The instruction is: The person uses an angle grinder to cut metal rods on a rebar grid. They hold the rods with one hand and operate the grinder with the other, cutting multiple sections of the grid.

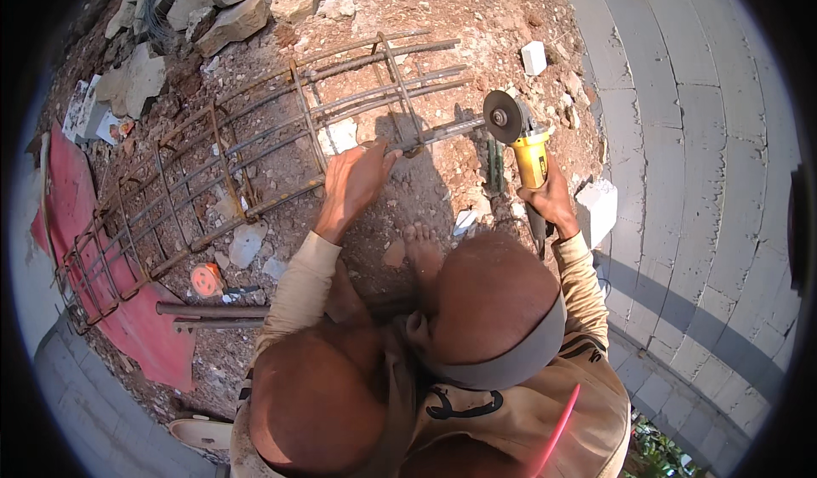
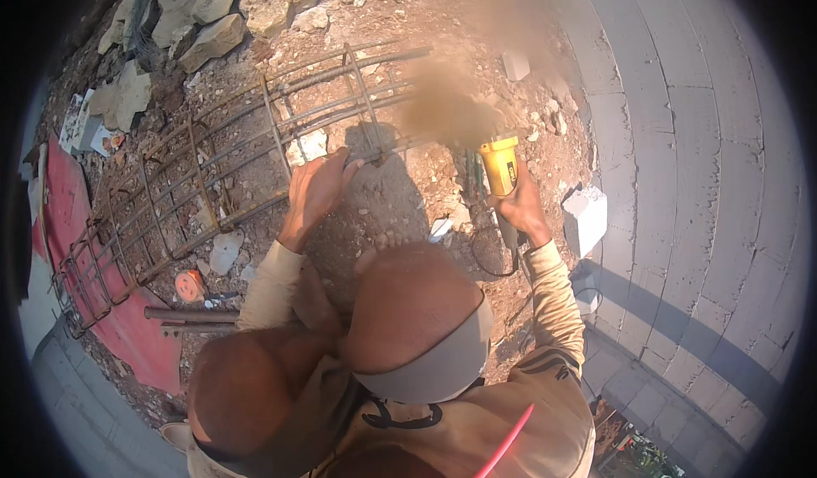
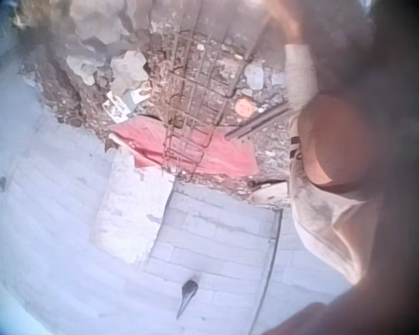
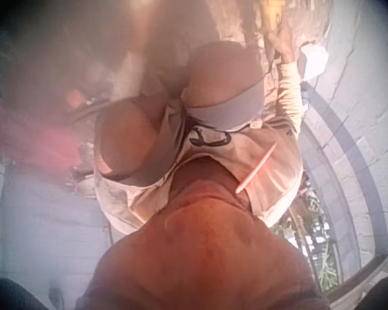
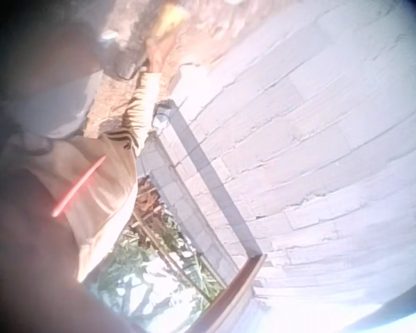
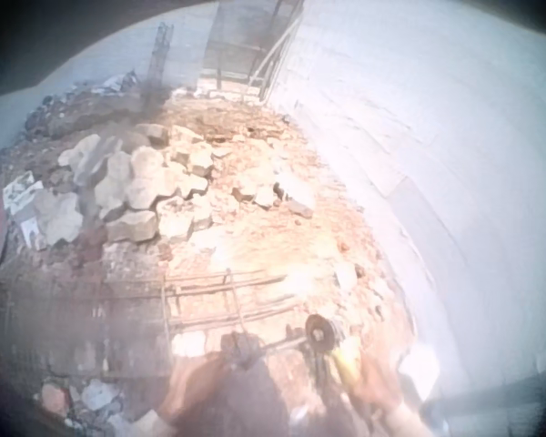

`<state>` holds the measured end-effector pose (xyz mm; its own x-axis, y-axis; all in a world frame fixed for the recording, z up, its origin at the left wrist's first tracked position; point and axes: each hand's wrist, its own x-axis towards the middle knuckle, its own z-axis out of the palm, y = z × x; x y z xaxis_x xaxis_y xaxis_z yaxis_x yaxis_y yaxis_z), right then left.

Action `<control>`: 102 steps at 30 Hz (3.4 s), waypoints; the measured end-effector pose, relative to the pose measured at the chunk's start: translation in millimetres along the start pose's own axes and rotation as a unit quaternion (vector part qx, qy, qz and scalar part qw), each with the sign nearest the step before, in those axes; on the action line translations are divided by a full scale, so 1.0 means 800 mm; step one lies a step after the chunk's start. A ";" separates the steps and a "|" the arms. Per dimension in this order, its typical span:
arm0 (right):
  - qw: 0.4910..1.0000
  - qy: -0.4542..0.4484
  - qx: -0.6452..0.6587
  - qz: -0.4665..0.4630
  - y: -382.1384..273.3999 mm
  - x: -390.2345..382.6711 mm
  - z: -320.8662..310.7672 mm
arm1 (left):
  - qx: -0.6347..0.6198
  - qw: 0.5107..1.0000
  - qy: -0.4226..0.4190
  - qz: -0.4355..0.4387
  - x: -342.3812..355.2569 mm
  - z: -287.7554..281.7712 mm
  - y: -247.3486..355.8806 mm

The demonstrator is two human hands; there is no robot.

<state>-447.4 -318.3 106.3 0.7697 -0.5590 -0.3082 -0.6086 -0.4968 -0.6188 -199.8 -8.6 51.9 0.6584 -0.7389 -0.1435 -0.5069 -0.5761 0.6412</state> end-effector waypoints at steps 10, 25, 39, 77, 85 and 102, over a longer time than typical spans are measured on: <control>0.999 -0.019 -0.023 0.023 -0.020 0.001 -0.005 | -0.084 0.995 -0.029 -0.041 0.006 0.018 -0.010; 0.999 0.006 -0.046 0.005 -0.010 0.001 0.001 | -0.023 0.999 0.002 -0.030 0.010 0.019 -0.016; 0.999 0.008 -0.014 -0.027 -0.006 -0.002 0.006 | 0.010 1.000 0.024 0.002 0.007 0.000 -0.004; 0.999 -0.002 -0.044 0.022 -0.010 -0.002 0.004 | 0.032 0.999 0.034 0.013 0.007 0.006 -0.010; 1.000 0.000 -0.028 0.011 -0.004 -0.002 0.006 | 0.018 1.000 0.017 0.009 0.009 0.011 -0.015; 1.000 0.002 -0.028 0.005 0.008 -0.001 0.009 | 0.012 1.000 -0.011 -0.009 0.009 0.010 -0.015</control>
<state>-450.5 -316.0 97.8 0.7630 -0.5666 -0.3110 -0.6260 -0.5279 -0.5740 -193.5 -9.6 36.6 0.6554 -0.7353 -0.1724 -0.5077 -0.5980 0.6202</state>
